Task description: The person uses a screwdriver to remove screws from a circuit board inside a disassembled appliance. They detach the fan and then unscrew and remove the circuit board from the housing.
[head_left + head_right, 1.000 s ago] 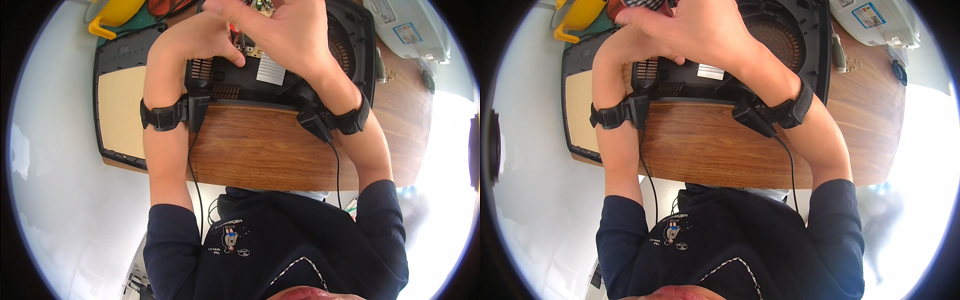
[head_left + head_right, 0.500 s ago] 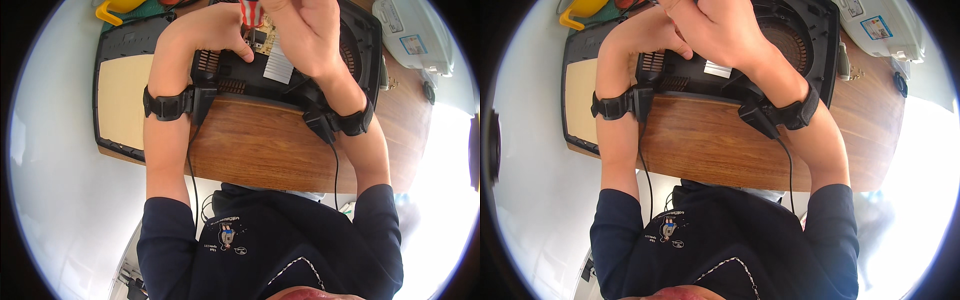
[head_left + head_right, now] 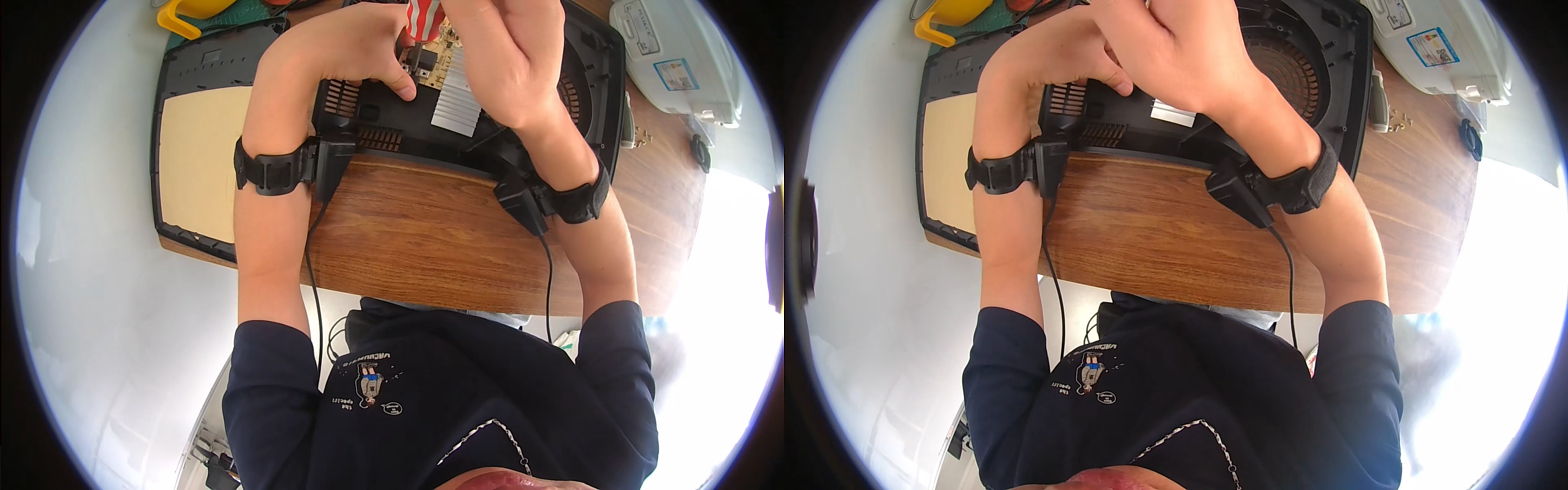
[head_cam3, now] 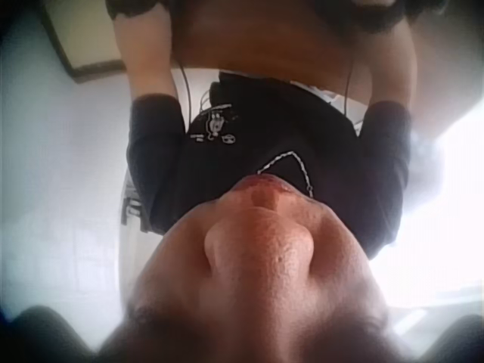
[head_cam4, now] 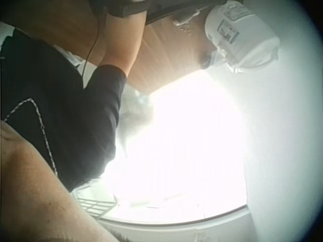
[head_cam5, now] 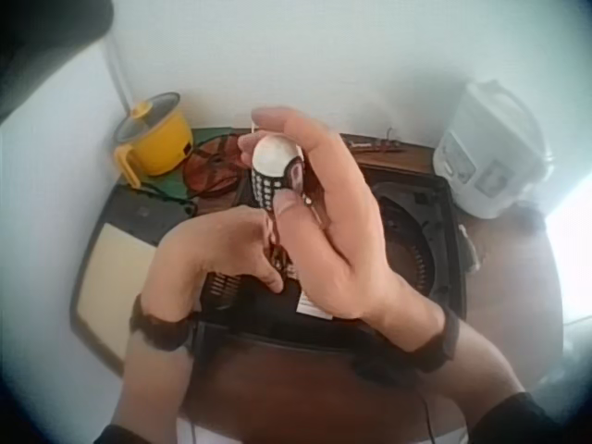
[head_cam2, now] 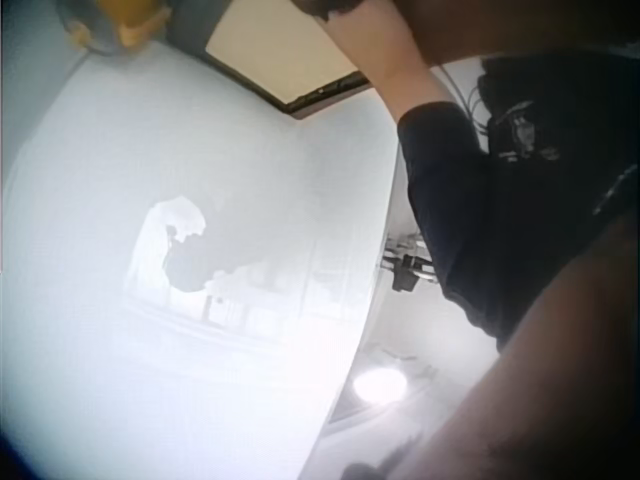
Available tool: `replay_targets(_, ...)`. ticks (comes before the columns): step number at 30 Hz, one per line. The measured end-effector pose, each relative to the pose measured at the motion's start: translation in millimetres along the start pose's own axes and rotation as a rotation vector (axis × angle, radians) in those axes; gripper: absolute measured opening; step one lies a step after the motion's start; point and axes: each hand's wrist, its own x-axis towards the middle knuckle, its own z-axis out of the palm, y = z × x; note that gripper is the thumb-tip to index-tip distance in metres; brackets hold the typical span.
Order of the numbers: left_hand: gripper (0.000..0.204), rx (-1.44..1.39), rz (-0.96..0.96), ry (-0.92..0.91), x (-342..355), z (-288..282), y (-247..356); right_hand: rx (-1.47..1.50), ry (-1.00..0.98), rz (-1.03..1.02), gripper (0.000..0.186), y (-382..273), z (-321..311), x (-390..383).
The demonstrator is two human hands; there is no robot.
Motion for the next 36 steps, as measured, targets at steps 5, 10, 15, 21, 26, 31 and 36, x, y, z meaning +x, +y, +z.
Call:
replay_targets(5,0.034,0.132,0.004,0.328,-27,20,22,-0.451,-0.157,0.09,0.052,-36,-12,13)
replay_targets(10,0.041,-0.012,0.0,0.058,-1,2,2,-0.047,-0.094,0.059,0.048,-17,-8,3)
replay_targets(15,0.044,0.049,-0.055,-0.035,0,-4,12,-0.025,-0.114,0.012,0.048,-9,-14,1)
replay_targets(21,0.054,0.013,0.112,0.014,-1,-2,4,-0.026,-0.114,-0.045,0.047,-3,-16,3)
replay_targets(26,0.046,-0.045,0.189,0.021,1,-1,1,-0.055,-0.11,-0.035,0.047,-10,-24,6)
replay_targets(31,0.048,0.208,-0.099,0.125,-4,5,6,0.006,-0.022,-0.012,0.048,-14,-30,12)
replay_targets(36,0.031,0.222,-0.031,0.271,-13,-2,10,0.071,0.206,0.13,0.048,-34,-31,24)
